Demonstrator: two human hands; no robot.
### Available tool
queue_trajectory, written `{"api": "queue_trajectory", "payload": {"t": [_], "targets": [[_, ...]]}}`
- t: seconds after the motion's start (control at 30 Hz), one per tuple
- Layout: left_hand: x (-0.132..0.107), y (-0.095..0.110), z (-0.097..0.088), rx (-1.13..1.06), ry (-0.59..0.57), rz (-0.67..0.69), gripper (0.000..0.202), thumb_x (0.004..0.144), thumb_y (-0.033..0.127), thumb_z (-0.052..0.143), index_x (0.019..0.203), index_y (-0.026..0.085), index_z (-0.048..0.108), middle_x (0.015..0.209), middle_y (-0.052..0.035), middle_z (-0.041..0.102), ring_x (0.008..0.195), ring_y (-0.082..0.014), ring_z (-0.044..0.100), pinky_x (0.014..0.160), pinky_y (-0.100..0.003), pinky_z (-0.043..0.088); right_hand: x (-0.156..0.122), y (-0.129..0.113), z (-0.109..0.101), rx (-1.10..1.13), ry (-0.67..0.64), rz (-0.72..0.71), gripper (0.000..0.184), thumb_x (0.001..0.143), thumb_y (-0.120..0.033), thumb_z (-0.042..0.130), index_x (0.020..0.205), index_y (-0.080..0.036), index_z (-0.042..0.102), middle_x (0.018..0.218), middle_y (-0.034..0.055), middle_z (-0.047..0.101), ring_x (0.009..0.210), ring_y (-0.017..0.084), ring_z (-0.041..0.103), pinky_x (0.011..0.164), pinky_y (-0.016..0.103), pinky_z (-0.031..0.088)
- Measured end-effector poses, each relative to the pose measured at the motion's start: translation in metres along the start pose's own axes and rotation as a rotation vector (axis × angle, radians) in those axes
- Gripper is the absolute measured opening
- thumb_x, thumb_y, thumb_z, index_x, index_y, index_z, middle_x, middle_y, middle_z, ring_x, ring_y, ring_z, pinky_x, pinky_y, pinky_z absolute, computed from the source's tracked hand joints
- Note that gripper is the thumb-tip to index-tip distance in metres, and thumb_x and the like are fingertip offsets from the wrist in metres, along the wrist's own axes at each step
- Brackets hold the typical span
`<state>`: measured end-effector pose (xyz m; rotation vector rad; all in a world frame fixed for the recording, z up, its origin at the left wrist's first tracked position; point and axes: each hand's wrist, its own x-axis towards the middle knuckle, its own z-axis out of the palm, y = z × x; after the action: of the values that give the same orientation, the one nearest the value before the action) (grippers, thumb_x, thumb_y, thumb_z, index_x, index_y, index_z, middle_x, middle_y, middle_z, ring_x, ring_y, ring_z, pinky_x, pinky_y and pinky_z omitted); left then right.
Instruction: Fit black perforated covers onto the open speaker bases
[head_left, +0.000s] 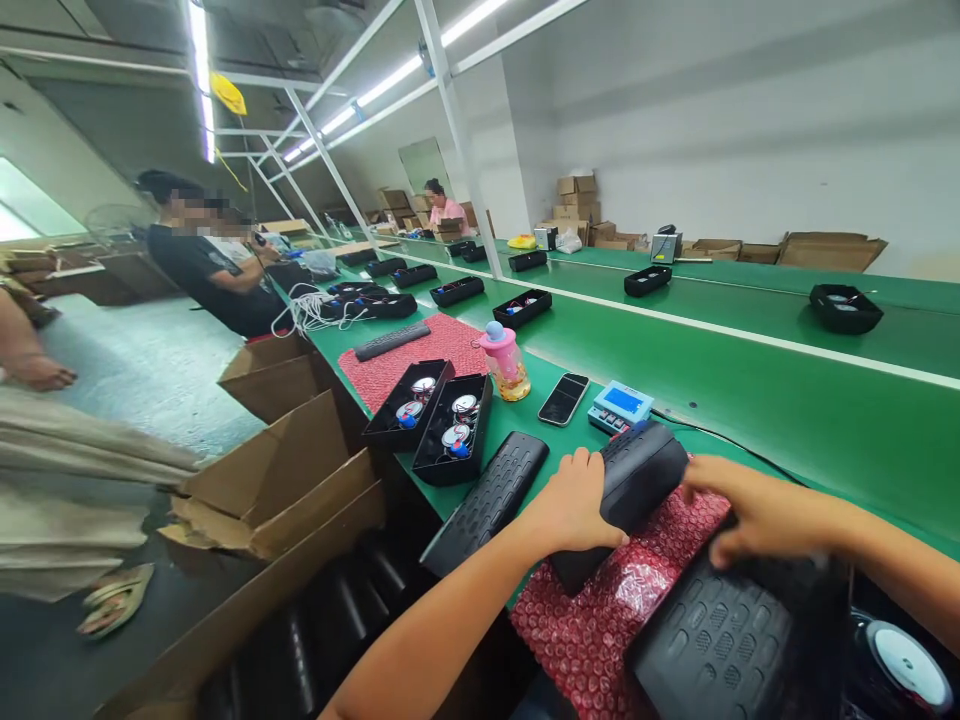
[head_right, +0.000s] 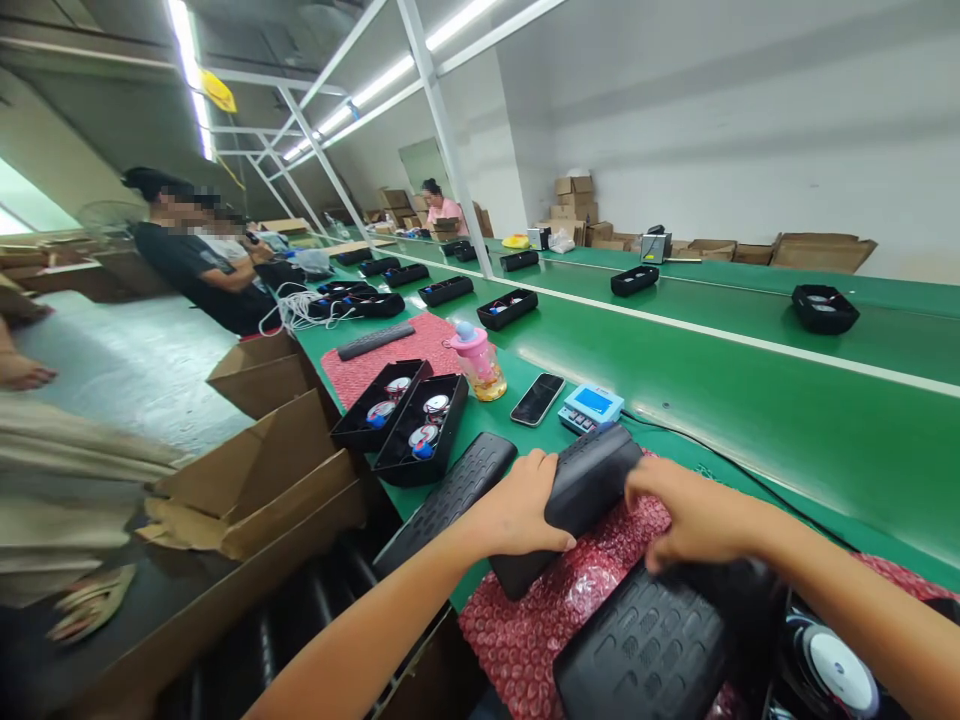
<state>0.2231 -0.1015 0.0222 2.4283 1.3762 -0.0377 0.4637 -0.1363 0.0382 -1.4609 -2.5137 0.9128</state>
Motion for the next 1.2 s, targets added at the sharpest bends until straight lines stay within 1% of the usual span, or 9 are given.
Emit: {"api": "queue_trajectory", "payload": {"t": [0.07, 0.1, 0.17, 0.33, 0.47, 0.7, 0.83, 1.0, 1.2], "targets": [[0.0, 0.001, -0.001, 0.001, -0.001, -0.002, 0.079, 0.054, 0.05, 0.079, 0.114, 0.008, 0.047, 0.116, -0.0153, 0.047, 0.107, -0.033, 0.048, 0.091, -0.045, 0.044, 0.021, 0.003, -0.001, -0.003, 0.192, -0.082, 0.06, 0.06, -0.018, 0.074, 0.115, -0.019, 0.052, 0.129, 0.0117, 0.042, 0.121, 0.03, 0.036, 0.103, 0.046, 0.029], [0.0, 0.001, -0.001, 0.002, 0.0, -0.002, 0.08, 0.054, 0.05, 0.079, 0.115, 0.009, 0.047, 0.116, -0.0153, 0.047, 0.107, -0.0331, 0.048, 0.091, -0.045, 0.044, 0.033, 0.005, -0.001, -0.023, 0.238, -0.091, 0.07, 0.058, -0.02, 0.075, 0.124, -0.019, 0.049, 0.137, 0.0135, 0.035, 0.128, 0.032, 0.028, 0.106, 0.048, 0.023], [-0.001, 0.001, -0.001, 0.002, 0.005, -0.004, 0.079, 0.055, 0.05, 0.078, 0.115, 0.009, 0.047, 0.116, -0.0148, 0.047, 0.107, -0.0331, 0.048, 0.09, -0.044, 0.044, 0.055, 0.009, 0.002, -0.043, 0.239, -0.068, 0.086, 0.053, -0.022, 0.08, 0.132, -0.02, 0.046, 0.144, 0.015, 0.026, 0.132, 0.036, 0.018, 0.108, 0.053, 0.017], [-0.004, 0.003, -0.001, -0.014, 0.018, -0.01, 0.08, 0.056, 0.048, 0.079, 0.117, 0.009, 0.047, 0.116, -0.0146, 0.048, 0.107, -0.0327, 0.047, 0.09, -0.044, 0.044, 0.085, 0.018, 0.014, 0.001, 0.258, -0.071, 0.073, 0.045, -0.018, 0.085, 0.114, -0.021, 0.062, 0.126, 0.0107, 0.048, 0.12, 0.033, 0.036, 0.103, 0.048, 0.028], [-0.006, 0.004, -0.001, -0.036, 0.011, -0.018, 0.082, 0.057, 0.045, 0.079, 0.122, 0.008, 0.045, 0.118, -0.0152, 0.047, 0.109, -0.0323, 0.046, 0.093, -0.044, 0.043, 0.084, 0.021, 0.023, 0.037, 0.338, -0.064, 0.067, 0.044, -0.019, 0.085, 0.108, -0.021, 0.065, 0.12, 0.0085, 0.052, 0.115, 0.031, 0.039, 0.101, 0.047, 0.03], [-0.003, -0.002, -0.003, -0.076, -0.007, -0.01, 0.08, 0.057, 0.048, 0.078, 0.12, 0.011, 0.046, 0.117, -0.0124, 0.047, 0.108, -0.031, 0.047, 0.092, -0.043, 0.044, 0.085, 0.023, 0.025, 0.054, 0.351, -0.07, 0.063, 0.048, -0.02, 0.083, 0.108, -0.022, 0.063, 0.119, 0.0075, 0.052, 0.115, 0.03, 0.04, 0.098, 0.046, 0.032], [-0.002, -0.004, -0.004, -0.085, -0.027, -0.015, 0.076, 0.057, 0.047, 0.078, 0.115, 0.01, 0.048, 0.115, -0.0133, 0.047, 0.107, -0.0324, 0.047, 0.09, -0.045, 0.044, 0.083, 0.02, 0.024, 0.024, 0.327, -0.085, 0.07, 0.048, -0.025, 0.084, 0.113, -0.022, 0.06, 0.122, 0.0075, 0.051, 0.12, 0.03, 0.036, 0.1, 0.047, 0.028], [-0.001, -0.004, -0.005, -0.101, -0.027, -0.024, 0.074, 0.056, 0.046, 0.078, 0.114, 0.011, 0.049, 0.114, -0.0127, 0.048, 0.108, -0.0321, 0.048, 0.089, -0.044, 0.045, 0.08, 0.006, 0.024, -0.032, 0.335, -0.035, 0.079, 0.043, -0.045, 0.087, 0.112, -0.022, 0.056, 0.122, 0.0092, 0.051, 0.122, 0.034, 0.031, 0.102, 0.057, 0.019], [-0.001, -0.002, -0.004, -0.095, -0.023, -0.032, 0.074, 0.057, 0.045, 0.078, 0.115, 0.011, 0.048, 0.115, -0.013, 0.048, 0.108, -0.0317, 0.047, 0.091, -0.044, 0.044, 0.084, -0.013, 0.033, -0.06, 0.371, 0.111, 0.067, 0.046, -0.038, 0.085, 0.105, -0.022, 0.056, 0.12, 0.0099, 0.051, 0.122, 0.036, 0.03, 0.097, 0.071, 0.013]]}}
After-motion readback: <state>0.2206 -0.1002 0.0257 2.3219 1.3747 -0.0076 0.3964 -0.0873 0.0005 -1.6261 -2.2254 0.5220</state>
